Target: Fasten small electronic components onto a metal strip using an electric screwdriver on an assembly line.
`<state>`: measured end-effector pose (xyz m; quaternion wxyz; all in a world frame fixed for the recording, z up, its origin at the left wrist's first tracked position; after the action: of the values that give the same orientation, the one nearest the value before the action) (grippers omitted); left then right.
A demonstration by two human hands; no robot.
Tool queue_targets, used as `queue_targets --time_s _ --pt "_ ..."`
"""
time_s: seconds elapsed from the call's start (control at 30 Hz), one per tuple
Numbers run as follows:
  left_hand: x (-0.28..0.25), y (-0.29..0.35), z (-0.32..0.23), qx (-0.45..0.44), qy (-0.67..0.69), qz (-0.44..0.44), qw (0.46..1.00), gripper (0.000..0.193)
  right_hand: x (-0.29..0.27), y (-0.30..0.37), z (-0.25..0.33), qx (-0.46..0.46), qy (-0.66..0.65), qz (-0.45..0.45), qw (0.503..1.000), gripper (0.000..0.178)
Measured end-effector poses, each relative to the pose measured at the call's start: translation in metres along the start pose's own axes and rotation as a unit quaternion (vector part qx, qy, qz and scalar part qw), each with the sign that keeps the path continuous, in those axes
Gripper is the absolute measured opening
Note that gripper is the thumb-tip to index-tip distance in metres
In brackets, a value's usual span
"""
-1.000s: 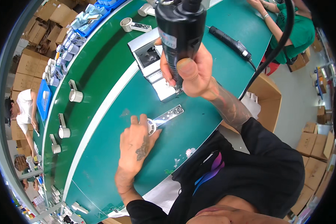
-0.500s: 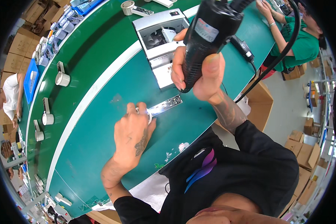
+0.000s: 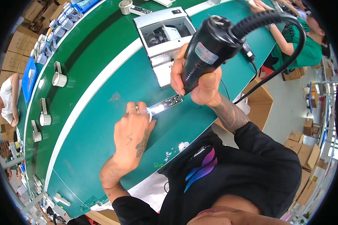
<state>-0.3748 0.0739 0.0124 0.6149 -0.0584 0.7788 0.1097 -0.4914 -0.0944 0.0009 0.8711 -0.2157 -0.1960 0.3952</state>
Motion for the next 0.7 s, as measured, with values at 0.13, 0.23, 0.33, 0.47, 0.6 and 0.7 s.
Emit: queue_targets --time_s 0.13,0.23,0.33,0.47,0.6,0.7 --pt "-0.002 -0.001 0.0 0.013 -0.02 0.008 1.0 0.039 -0.004 0.002 -0.003 0.026 -0.021 0.017 0.999 0.087" --pt "-0.002 -0.003 0.001 0.015 -0.012 0.001 1.0 0.041 -0.009 0.008 0.0 0.047 -0.022 0.057 0.997 0.091" --pt "0.001 -0.001 0.001 -0.002 -0.021 0.004 1.0 0.044 -0.021 -0.002 0.022 -0.015 -0.057 0.057 0.997 0.096" --pt "-0.001 0.002 0.0 -0.017 0.02 -0.007 1.0 0.042 -0.02 -0.028 0.053 -0.045 -0.076 -0.039 0.995 0.098" --pt "-0.001 0.0 0.0 0.001 0.031 -0.002 1.0 0.042 -0.009 -0.045 0.032 -0.112 -0.012 -0.006 0.994 0.071" --pt "0.001 0.003 0.0 -0.001 0.03 -0.007 1.0 0.042 0.002 -0.047 0.033 -0.091 0.134 -0.049 0.986 0.091"
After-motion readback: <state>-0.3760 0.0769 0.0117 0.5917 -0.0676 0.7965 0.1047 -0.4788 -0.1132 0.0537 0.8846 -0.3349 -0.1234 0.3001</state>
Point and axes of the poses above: each hand's wrist, its own y-axis away from the middle knuckle, its own x-axis out of the palm, z = x × y, the point moved 1 cm from there along -y, towards the middle knuckle, and after that the axes turned 6 degrees about y, right-handed, at the moved point
